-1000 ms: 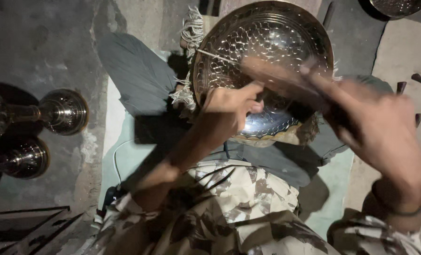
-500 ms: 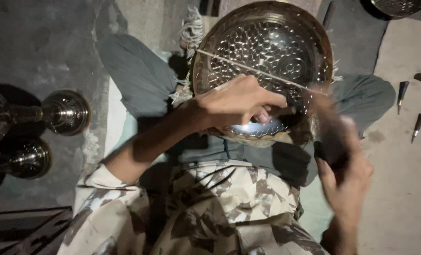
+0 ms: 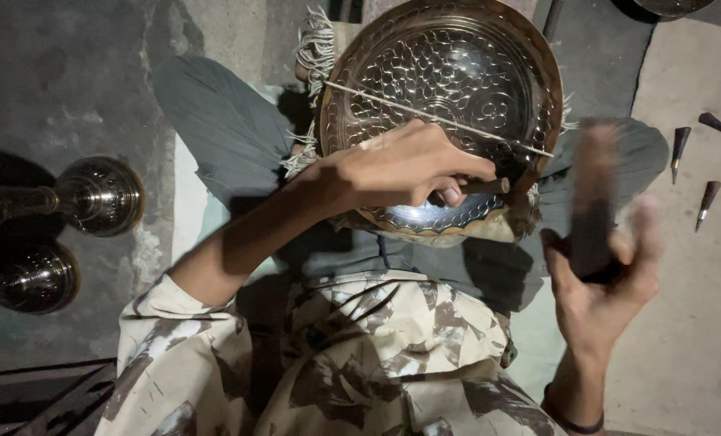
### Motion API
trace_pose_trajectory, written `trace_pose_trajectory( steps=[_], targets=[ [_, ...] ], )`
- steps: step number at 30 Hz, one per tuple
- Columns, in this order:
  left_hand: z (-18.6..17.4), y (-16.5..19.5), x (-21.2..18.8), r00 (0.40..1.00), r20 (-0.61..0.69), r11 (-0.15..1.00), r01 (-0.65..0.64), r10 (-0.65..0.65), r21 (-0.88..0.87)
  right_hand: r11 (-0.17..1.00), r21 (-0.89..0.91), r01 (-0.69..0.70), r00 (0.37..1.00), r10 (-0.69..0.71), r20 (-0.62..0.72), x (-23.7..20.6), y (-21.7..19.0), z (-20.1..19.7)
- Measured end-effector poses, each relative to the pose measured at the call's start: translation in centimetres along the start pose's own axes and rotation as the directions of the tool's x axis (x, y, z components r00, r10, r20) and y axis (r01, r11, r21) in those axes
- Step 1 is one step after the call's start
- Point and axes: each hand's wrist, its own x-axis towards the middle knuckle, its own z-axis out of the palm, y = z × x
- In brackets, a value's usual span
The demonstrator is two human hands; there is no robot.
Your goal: The person sits cross-legged and uses a hammer and chisel to emboss a decorative pattern into a metal plate. They repeatedly strike the chisel along the plate's surface to create a textured design.
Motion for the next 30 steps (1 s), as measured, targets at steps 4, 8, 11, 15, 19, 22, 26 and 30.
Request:
trace_pose_trajectory(
  steps=[4, 8, 11, 15, 19, 22, 26, 30],
  targets=[
    [-0.6, 0.8, -0.6, 1.000, 0.008, 1.000, 0.006, -0.006, 0.003, 0.996, 0.091, 0.004, 1.000, -0.003, -0.010, 0.3, -0.1, 0.5],
    [-0.7, 1.5, -0.8, 0.997, -0.076, 0.997, -0.002, 0.008, 0.083, 0.997, 0.013, 0.073, 0.993, -0.074, 0.088, 1.5, -0.6, -0.1],
    [-0.1, 1.9, -1.2, 0.986, -0.146, 0.989, 0.096, -0.079, 0.113, 0.994, -0.084, 0.075, 0.979, -0.058, 0.196, 3.2, -1.1, -1.1],
    [0.9, 1.8, -2.9, 0.922, -0.383, 0.992, -0.009, 0.055, 0.123, 0.980, -0.057, 0.192, 0.950, -0.171, 0.260, 6.0, -1.8, -2.1],
    [2.2, 2.5, -4.3, 0.814, -0.576, 0.994, -0.008, 0.068, 0.105, 0.839, -0.337, 0.427, 0.820, -0.203, 0.535, 7.5, -3.2, -2.4],
    [3.2, 4.1, -4.8, 0.668, -0.744, 0.990, 0.104, 0.003, 0.098, 0.924, -0.106, 0.366, 0.871, -0.301, 0.388, 8.2, -4.6, -1.9],
    [4.7, 7.0, -5.7, 0.470, -0.838, 0.959, 0.196, -0.275, -0.205, 0.927, -0.009, 0.375, 0.884, -0.355, 0.306, 9.8, -6.3, -0.5],
    [5.0, 7.8, -5.2, 0.405, -0.844, 0.926, 0.278, -0.353, -0.254, 0.840, -0.042, 0.541, 0.792, -0.492, 0.363, 12.3, -7.7, -0.2]
  ],
)
